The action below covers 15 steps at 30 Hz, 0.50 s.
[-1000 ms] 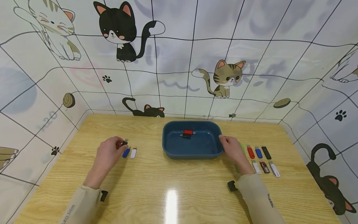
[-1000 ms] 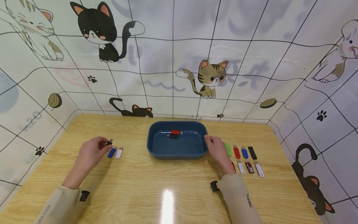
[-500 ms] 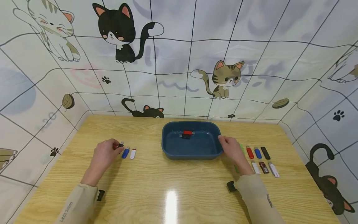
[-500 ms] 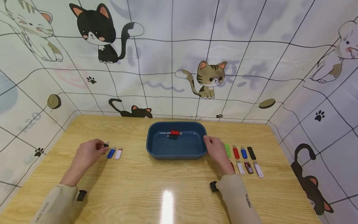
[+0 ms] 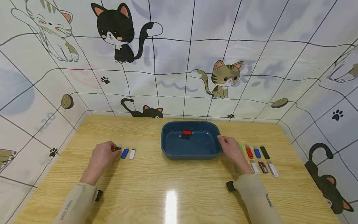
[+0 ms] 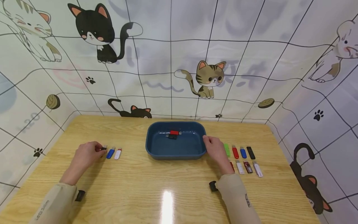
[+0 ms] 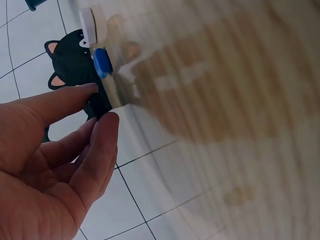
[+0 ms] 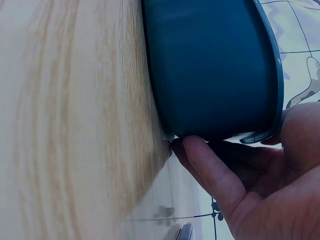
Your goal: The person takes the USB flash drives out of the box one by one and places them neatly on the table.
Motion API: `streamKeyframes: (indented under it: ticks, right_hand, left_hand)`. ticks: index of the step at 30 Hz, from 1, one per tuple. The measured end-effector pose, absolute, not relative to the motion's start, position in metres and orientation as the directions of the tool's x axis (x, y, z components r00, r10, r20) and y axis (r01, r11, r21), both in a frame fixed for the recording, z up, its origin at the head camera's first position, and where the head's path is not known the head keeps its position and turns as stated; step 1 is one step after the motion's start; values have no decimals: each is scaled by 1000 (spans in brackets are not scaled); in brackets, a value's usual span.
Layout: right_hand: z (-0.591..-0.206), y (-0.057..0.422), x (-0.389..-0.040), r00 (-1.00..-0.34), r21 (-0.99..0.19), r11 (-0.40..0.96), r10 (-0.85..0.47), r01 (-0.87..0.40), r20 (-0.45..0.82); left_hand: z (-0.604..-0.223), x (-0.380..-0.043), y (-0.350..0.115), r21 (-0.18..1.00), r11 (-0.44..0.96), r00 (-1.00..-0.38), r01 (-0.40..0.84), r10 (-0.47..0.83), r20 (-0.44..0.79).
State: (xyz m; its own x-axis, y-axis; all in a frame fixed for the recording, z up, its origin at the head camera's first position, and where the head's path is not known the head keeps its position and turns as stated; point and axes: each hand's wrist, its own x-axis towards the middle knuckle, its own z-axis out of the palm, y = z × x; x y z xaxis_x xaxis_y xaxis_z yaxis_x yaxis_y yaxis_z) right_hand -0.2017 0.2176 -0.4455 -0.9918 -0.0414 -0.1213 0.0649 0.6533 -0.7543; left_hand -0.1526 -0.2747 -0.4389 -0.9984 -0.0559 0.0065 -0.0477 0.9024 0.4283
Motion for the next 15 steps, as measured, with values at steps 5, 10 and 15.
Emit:
streamKeyframes:
  ticks: [5,10,15]
  right_hand:
    - [-446,218,-202,-991,-759,648,-42,69,-125]
    - [-447,218,-202,-991,-759,646,-40,73,-130]
    - [-448,219,-202,-991,-762,643,-41,73,-130]
  left_hand:
    - [-443,-156,-278,404,913,-998,-55,-47,-30]
    - [-446,-158,-280,399,915,-997,-67,-48,-58]
    - [-447,-160,-280,385,921,-997,-68,-45,-67]
